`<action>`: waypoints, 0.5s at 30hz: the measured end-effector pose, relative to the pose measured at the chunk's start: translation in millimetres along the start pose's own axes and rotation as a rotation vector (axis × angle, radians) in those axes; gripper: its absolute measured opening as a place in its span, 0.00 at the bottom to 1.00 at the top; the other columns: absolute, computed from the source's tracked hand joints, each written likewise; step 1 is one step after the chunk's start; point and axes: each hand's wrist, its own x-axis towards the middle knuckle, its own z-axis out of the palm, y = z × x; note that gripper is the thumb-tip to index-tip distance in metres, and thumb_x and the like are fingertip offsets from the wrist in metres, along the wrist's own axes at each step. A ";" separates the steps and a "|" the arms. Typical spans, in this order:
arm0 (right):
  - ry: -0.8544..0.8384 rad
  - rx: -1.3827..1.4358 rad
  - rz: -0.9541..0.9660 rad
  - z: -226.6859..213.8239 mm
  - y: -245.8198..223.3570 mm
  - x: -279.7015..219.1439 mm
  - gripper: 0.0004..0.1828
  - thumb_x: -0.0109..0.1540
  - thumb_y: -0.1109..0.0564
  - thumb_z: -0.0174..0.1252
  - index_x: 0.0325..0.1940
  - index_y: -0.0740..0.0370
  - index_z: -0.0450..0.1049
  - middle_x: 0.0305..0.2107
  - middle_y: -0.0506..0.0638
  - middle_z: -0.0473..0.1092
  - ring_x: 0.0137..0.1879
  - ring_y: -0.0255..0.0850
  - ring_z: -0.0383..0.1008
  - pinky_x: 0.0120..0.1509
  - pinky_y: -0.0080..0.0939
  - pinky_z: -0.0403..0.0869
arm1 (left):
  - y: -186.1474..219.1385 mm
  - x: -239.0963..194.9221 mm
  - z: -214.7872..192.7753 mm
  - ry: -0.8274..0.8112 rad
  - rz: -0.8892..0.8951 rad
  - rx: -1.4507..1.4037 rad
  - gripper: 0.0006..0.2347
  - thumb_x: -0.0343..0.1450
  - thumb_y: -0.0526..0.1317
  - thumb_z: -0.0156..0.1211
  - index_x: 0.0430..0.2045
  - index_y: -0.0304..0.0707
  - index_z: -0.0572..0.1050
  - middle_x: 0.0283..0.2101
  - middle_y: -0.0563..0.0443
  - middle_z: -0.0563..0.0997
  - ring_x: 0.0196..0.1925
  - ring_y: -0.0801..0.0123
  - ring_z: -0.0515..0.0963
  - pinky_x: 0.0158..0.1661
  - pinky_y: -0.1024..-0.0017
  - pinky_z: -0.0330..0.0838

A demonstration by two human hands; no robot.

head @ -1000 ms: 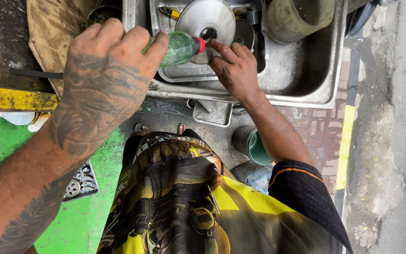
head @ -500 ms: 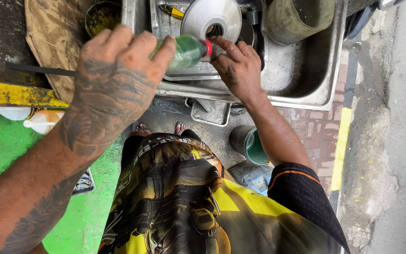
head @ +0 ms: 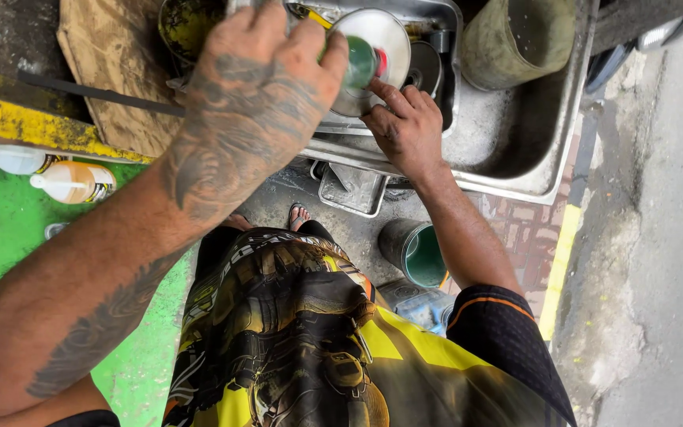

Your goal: The person pours a liquid from a green bottle onto a metal disc in a sink, then scrubs the disc with a yellow brush. They repeat this process with a smaller cylindrical metal part, pouring liquid and scrubbing it thoroughly before placing it in a tray.

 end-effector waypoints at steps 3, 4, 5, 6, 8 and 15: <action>-0.057 0.188 0.074 2.3 1.5 3.2 0.25 0.63 0.58 0.82 0.28 0.53 0.67 0.58 0.47 0.81 0.37 0.39 0.70 0.36 0.42 0.69 | -14.2 -13.4 -6.7 -0.102 -0.055 0.072 0.13 0.74 0.55 0.70 0.52 0.66 0.83 0.38 0.71 0.81 0.39 0.74 0.79 0.36 0.73 0.72; -0.061 0.192 0.066 3.2 0.9 6.9 0.25 0.63 0.58 0.82 0.28 0.53 0.67 0.58 0.47 0.81 0.37 0.39 0.70 0.36 0.42 0.69 | -26.5 -24.1 -12.5 -0.106 -0.065 0.073 0.13 0.74 0.55 0.70 0.52 0.66 0.83 0.38 0.71 0.81 0.39 0.74 0.79 0.36 0.73 0.72; -0.073 0.574 0.237 3.4 0.2 10.2 0.29 0.61 0.64 0.81 0.29 0.53 0.61 0.50 0.48 0.75 0.52 0.44 0.71 0.51 0.44 0.72 | -38.2 -35.2 -18.5 -0.119 -0.165 -0.086 0.18 0.72 0.57 0.76 0.54 0.61 0.84 0.45 0.68 0.85 0.44 0.69 0.82 0.38 0.69 0.76; -0.089 0.957 0.408 3.7 -1.3 13.5 0.35 0.59 0.71 0.80 0.29 0.53 0.55 0.42 0.51 0.70 0.66 0.49 0.73 0.66 0.46 0.74 | -50.1 -47.2 -24.6 -0.125 -0.267 -0.248 0.24 0.69 0.59 0.83 0.56 0.56 0.84 0.51 0.64 0.88 0.50 0.65 0.85 0.40 0.64 0.79; -0.104 1.186 0.603 8.8 14.9 27.3 0.33 0.63 0.72 0.74 0.29 0.49 0.54 0.46 0.56 0.76 0.59 0.47 0.80 0.58 0.41 0.76 | -56.0 -81.5 -14.5 -0.104 -0.386 -0.510 0.27 0.69 0.50 0.87 0.61 0.41 0.85 0.52 0.49 0.89 0.49 0.56 0.85 0.42 0.59 0.78; -0.196 1.452 1.247 50.8 83.9 53.0 0.35 0.67 0.60 0.76 0.26 0.39 0.54 0.22 0.36 0.67 0.22 0.25 0.52 0.23 0.30 0.48 | -21.3 -232.0 -28.2 -0.365 -1.206 -1.353 0.22 0.70 0.43 0.75 0.59 0.36 0.79 0.60 0.38 0.85 0.59 0.54 0.85 0.54 0.46 0.83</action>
